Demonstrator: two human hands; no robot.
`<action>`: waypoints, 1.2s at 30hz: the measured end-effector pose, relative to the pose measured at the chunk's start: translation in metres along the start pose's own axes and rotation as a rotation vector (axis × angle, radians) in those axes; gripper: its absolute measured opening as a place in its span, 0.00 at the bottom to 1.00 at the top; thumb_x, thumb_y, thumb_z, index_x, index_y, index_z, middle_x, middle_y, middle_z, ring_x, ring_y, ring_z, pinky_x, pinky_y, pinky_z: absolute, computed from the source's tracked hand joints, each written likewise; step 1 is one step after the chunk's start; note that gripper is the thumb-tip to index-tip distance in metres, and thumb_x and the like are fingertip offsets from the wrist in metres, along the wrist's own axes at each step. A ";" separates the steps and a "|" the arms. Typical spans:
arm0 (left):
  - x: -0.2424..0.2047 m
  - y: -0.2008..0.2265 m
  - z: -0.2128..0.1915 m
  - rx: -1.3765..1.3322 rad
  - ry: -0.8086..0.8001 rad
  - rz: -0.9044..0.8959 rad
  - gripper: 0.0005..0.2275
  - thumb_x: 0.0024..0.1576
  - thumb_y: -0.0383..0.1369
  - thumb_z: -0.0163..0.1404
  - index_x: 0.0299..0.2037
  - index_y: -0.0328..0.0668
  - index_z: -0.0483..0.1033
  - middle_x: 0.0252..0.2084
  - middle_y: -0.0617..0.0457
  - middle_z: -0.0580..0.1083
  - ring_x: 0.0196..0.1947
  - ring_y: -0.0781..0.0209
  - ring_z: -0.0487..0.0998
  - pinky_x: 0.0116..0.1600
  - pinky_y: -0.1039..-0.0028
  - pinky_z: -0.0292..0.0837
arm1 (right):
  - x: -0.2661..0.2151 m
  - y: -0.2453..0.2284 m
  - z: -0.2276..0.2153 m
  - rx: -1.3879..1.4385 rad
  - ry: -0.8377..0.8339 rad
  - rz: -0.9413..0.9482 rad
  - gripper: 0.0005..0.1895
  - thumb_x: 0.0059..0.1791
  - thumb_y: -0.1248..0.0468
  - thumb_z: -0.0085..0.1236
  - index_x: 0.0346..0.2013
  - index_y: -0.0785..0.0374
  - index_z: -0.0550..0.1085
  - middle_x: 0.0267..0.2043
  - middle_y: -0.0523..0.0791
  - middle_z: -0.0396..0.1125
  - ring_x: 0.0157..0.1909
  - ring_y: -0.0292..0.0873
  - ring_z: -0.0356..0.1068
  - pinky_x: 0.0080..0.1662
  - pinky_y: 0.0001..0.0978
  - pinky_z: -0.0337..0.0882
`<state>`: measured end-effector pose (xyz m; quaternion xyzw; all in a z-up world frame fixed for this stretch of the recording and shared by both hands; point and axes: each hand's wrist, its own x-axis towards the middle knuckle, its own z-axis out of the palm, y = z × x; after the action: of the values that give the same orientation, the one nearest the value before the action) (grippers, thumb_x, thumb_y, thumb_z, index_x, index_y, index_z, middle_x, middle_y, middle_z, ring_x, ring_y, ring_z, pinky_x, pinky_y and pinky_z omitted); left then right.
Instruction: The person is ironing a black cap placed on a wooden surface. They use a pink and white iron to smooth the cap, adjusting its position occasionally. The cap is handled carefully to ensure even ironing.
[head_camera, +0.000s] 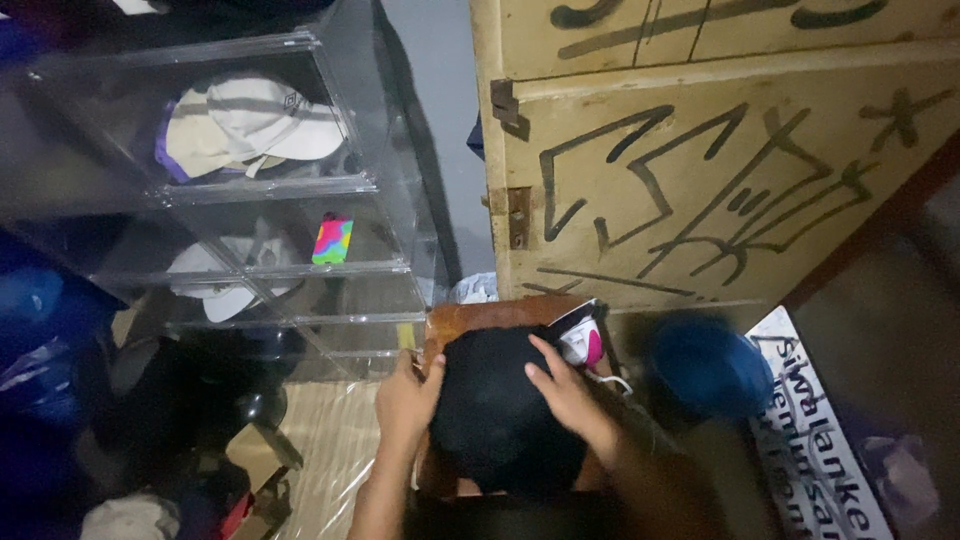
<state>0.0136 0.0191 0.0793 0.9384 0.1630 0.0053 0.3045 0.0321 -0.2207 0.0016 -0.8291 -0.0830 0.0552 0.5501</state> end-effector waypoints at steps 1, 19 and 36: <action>-0.001 -0.004 0.004 0.006 -0.004 -0.004 0.24 0.52 0.55 0.38 0.43 0.42 0.68 0.37 0.37 0.75 0.41 0.32 0.74 0.43 0.54 0.66 | 0.007 -0.001 0.003 0.006 -0.003 0.006 0.30 0.48 0.52 0.40 0.63 0.57 0.55 0.67 0.46 0.50 0.68 0.43 0.48 0.65 0.33 0.43; 0.005 0.029 0.010 0.281 0.103 0.530 0.20 0.52 0.51 0.40 0.45 0.46 0.71 0.43 0.46 0.70 0.46 0.45 0.70 0.55 0.50 0.55 | -0.103 0.122 0.065 0.380 0.444 0.600 0.38 0.42 0.63 0.50 0.66 0.55 0.50 0.64 0.51 0.54 0.65 0.47 0.55 0.63 0.38 0.53; 0.250 -0.087 0.168 0.056 -0.961 0.910 0.13 0.56 0.32 0.38 0.46 0.42 0.75 0.52 0.52 0.72 0.52 0.64 0.72 0.59 0.78 0.59 | -0.123 0.139 0.063 0.148 -0.046 0.794 0.31 0.47 0.61 0.52 0.63 0.53 0.55 0.66 0.43 0.54 0.68 0.42 0.54 0.65 0.32 0.54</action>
<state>0.2421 0.0672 -0.1295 0.8191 -0.4037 -0.2900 0.2862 -0.0893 -0.2415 -0.1508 -0.7534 0.2357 0.2877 0.5422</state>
